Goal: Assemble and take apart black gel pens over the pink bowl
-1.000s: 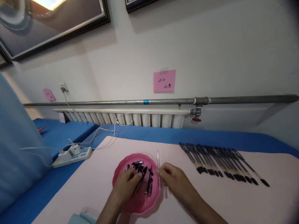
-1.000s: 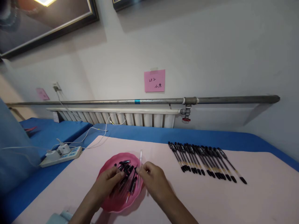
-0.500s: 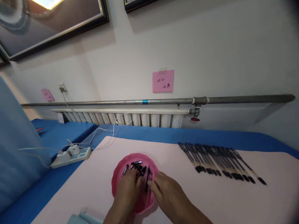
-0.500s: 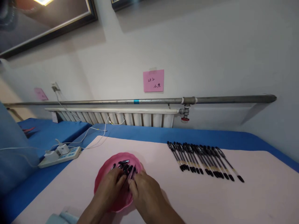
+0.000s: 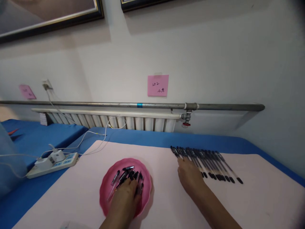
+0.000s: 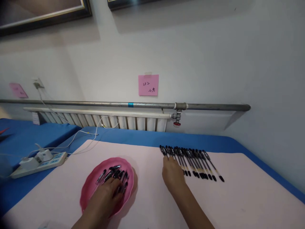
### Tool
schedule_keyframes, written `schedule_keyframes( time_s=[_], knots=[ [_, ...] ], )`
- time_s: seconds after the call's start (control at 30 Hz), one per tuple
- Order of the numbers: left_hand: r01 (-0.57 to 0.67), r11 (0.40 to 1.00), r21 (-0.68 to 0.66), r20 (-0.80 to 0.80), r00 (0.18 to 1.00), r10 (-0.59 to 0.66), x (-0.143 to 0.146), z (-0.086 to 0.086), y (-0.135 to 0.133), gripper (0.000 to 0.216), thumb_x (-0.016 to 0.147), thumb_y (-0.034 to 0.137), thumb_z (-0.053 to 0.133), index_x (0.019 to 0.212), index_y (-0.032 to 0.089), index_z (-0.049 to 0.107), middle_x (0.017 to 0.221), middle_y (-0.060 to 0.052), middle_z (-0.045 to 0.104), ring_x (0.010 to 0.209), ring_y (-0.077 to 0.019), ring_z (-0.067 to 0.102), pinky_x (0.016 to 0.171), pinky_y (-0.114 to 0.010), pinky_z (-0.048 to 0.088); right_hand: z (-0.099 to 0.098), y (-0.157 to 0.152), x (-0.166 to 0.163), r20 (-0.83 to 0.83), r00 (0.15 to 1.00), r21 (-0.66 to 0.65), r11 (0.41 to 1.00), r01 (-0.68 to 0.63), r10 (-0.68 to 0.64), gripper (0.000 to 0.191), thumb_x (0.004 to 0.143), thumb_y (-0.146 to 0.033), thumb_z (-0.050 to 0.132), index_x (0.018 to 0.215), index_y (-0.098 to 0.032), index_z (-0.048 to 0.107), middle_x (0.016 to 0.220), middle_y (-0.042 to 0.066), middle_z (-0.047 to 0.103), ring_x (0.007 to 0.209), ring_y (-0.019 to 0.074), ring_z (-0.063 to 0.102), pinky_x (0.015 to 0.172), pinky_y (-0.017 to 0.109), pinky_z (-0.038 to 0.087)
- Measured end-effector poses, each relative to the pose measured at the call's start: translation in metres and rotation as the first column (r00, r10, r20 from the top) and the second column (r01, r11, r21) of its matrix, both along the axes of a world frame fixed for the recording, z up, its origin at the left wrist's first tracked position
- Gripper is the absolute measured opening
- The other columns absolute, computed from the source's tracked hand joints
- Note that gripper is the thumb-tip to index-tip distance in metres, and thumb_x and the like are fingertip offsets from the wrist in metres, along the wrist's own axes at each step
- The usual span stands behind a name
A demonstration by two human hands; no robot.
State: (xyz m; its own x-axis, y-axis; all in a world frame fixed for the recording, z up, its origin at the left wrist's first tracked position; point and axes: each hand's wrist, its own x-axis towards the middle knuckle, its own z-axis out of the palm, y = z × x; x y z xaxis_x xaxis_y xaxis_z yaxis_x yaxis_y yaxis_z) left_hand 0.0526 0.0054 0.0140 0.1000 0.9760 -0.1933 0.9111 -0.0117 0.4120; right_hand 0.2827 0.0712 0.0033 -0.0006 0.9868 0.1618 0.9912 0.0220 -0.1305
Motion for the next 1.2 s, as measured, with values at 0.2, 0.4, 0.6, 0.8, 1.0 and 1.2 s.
schedule_keyframes(
  time_s=[0.2,0.4,0.6,0.8,1.0,1.2],
  knots=[
    [-0.08,0.993,0.091,0.102,0.992,0.071,-0.001,-0.002,-0.001,0.026,0.077,0.019,0.045,0.097,0.015,0.062,0.11,-0.015,0.059,0.095,-0.0271,0.056,0.079,-0.036,0.038,0.0,0.001,0.0,-0.049,0.997,-0.062,0.997,0.05,-0.053,0.036,0.074,0.007,0.034,0.089,-0.009,0.062,0.091,0.019,0.062,0.081,0.0253,0.058,0.063,0.032,0.034],
    [-0.277,0.954,0.112,0.521,0.834,0.181,-0.01,-0.007,0.003,0.024,0.08,0.031,0.048,0.093,0.018,0.063,0.096,-0.01,0.065,0.087,-0.0246,0.058,0.075,-0.035,0.042,0.014,0.002,-0.005,-0.298,0.952,-0.175,0.985,0.009,-0.062,0.025,0.073,-0.004,0.042,0.088,-0.009,0.061,0.075,0.012,0.063,0.066,0.0193,0.057,0.054,0.026,0.032],
    [-0.315,0.914,-0.256,0.937,0.15,0.315,-0.012,0.001,0.006,0.044,0.066,0.05,0.067,0.094,0.016,0.061,0.056,0.004,0.05,0.041,-0.0072,0.038,0.037,-0.019,0.028,0.048,-0.032,-0.047,-0.811,0.578,-0.293,0.787,-0.542,0.096,0.025,0.065,-0.011,0.045,0.081,-0.017,0.063,0.065,-0.002,0.055,0.056,0.0098,0.047,0.05,0.019,0.033],
    [-0.177,0.918,-0.356,0.934,-0.1,0.343,-0.011,0.01,0.006,0.045,0.057,0.048,0.077,0.079,0.012,0.059,0.047,0.01,0.035,0.037,-0.0013,0.022,0.034,-0.015,0.017,0.047,-0.054,-0.073,-0.896,0.438,-0.316,0.596,-0.739,0.068,0.011,0.065,-0.013,0.044,0.061,-0.017,0.053,0.052,-0.006,0.039,0.05,0.0079,0.037,0.047,0.02,0.025],
    [-0.441,0.88,-0.175,0.926,0.231,0.3,-0.047,0.007,0.01,0.036,0.065,0.051,0.067,0.061,0.018,0.051,0.044,0.009,0.035,0.037,-0.0056,0.028,0.038,-0.019,0.022,0.027,-0.044,-0.061,-0.845,0.526,-0.349,0.649,-0.677,0.094,0.009,0.064,-0.011,0.044,0.063,-0.017,0.05,0.056,-0.005,0.043,0.053,0.0088,0.039,0.048,0.02,0.03],
    [-0.519,0.847,0.116,0.636,0.694,0.338,-0.05,-0.004,0.013,0.024,0.065,0.033,0.067,0.084,0.018,0.068,0.054,0.001,0.056,0.056,-0.0165,0.051,0.055,-0.025,0.034,0.03,-0.04,-0.061,-0.874,0.483,-0.314,0.687,-0.655,0.061,0.01,0.07,-0.013,0.043,0.063,-0.017,0.048,0.057,-0.004,0.046,0.051,0.0087,0.042,0.046,0.019,0.031]
  ],
)
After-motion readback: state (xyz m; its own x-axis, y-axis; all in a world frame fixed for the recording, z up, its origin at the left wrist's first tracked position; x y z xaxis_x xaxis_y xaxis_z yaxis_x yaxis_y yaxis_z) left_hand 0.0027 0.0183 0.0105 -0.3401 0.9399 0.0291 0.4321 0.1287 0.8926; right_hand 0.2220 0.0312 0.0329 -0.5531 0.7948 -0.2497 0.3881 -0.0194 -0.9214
